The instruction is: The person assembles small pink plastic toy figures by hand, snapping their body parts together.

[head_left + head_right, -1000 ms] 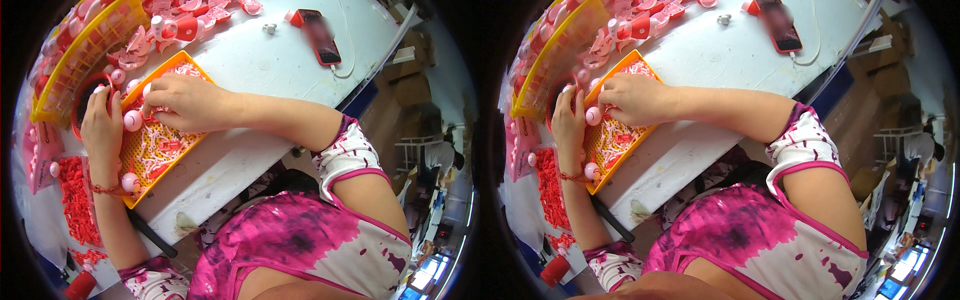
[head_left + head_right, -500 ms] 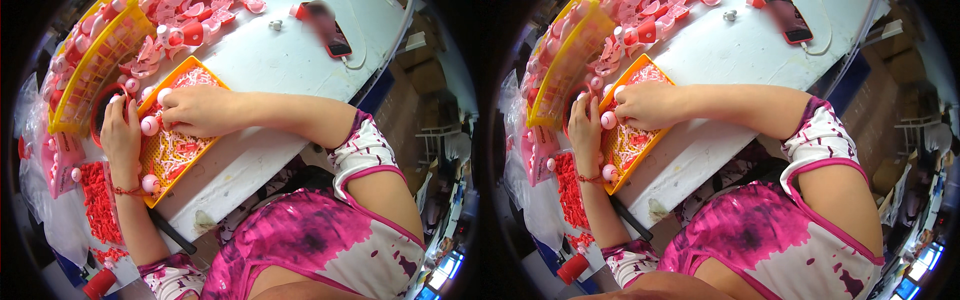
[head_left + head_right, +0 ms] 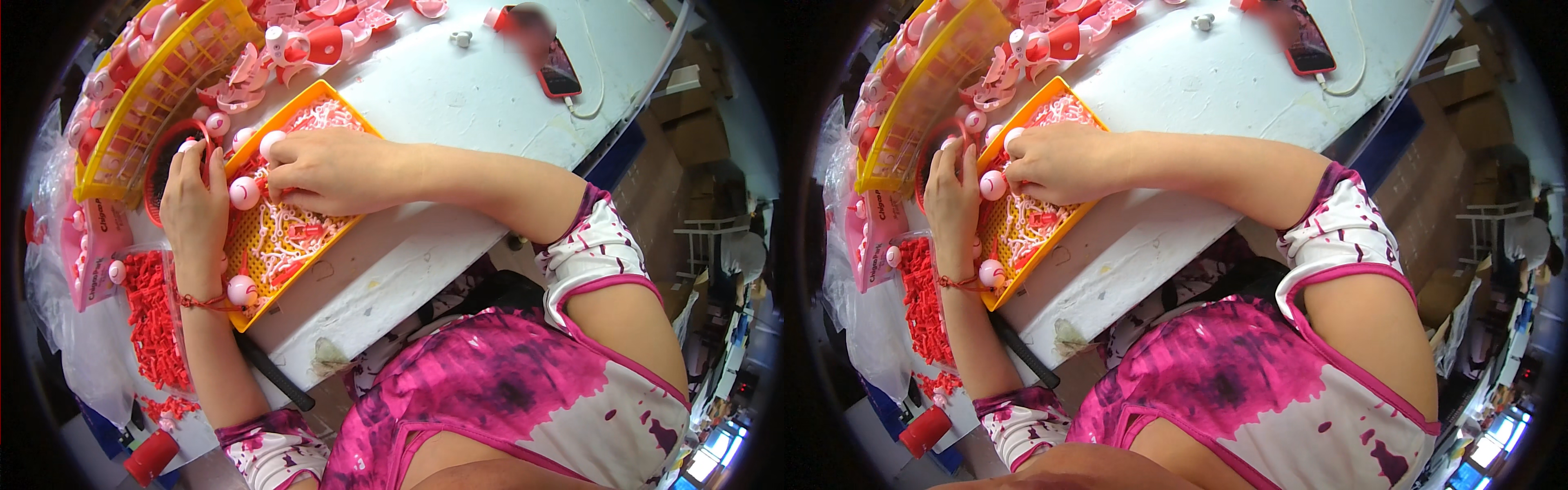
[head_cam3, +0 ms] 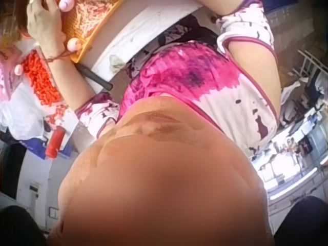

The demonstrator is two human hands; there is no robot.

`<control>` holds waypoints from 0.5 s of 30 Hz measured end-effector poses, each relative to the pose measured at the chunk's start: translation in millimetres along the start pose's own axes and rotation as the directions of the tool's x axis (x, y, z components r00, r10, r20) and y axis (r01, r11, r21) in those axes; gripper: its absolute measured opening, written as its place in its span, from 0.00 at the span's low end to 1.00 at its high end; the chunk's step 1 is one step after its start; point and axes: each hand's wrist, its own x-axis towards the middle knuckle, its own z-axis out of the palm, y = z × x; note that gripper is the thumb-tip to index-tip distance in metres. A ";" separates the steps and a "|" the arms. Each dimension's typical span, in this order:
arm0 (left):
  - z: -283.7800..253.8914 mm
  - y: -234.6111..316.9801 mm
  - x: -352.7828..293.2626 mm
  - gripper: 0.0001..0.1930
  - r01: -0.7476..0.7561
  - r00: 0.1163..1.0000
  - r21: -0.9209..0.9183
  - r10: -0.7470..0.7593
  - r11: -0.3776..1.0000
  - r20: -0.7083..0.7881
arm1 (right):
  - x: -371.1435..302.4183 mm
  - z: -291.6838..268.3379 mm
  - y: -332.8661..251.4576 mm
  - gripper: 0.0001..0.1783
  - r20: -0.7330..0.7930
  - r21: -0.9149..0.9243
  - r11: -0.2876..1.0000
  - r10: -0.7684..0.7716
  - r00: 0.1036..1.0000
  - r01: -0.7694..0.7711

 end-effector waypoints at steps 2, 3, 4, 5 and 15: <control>0.1 0.6 -0.2 0.15 -0.002 1.000 0.007 0.002 1.000 0.000 | -0.2 0.0 -0.3 0.07 0.010 -0.001 1.000 0.009 1.000 -0.008; -0.1 1.2 -0.2 0.15 -0.001 1.000 0.007 0.001 1.000 0.001 | -0.4 1.3 0.6 0.07 -0.002 -0.007 1.000 0.003 1.000 -0.003; -0.1 1.9 -0.1 0.15 0.000 1.000 0.006 0.000 1.000 0.001 | -0.9 1.8 1.3 0.07 -0.013 -0.013 1.000 -0.002 1.000 0.002; -0.3 2.1 0.0 0.15 0.000 1.000 0.005 0.000 1.000 0.001 | -0.7 1.7 1.6 0.07 -0.013 -0.013 1.000 -0.002 1.000 0.002; -0.8 2.3 1.0 0.15 -0.010 1.000 0.001 0.010 1.000 -0.001 | -0.1 0.5 1.4 0.07 0.001 -0.019 1.000 0.004 1.000 -0.004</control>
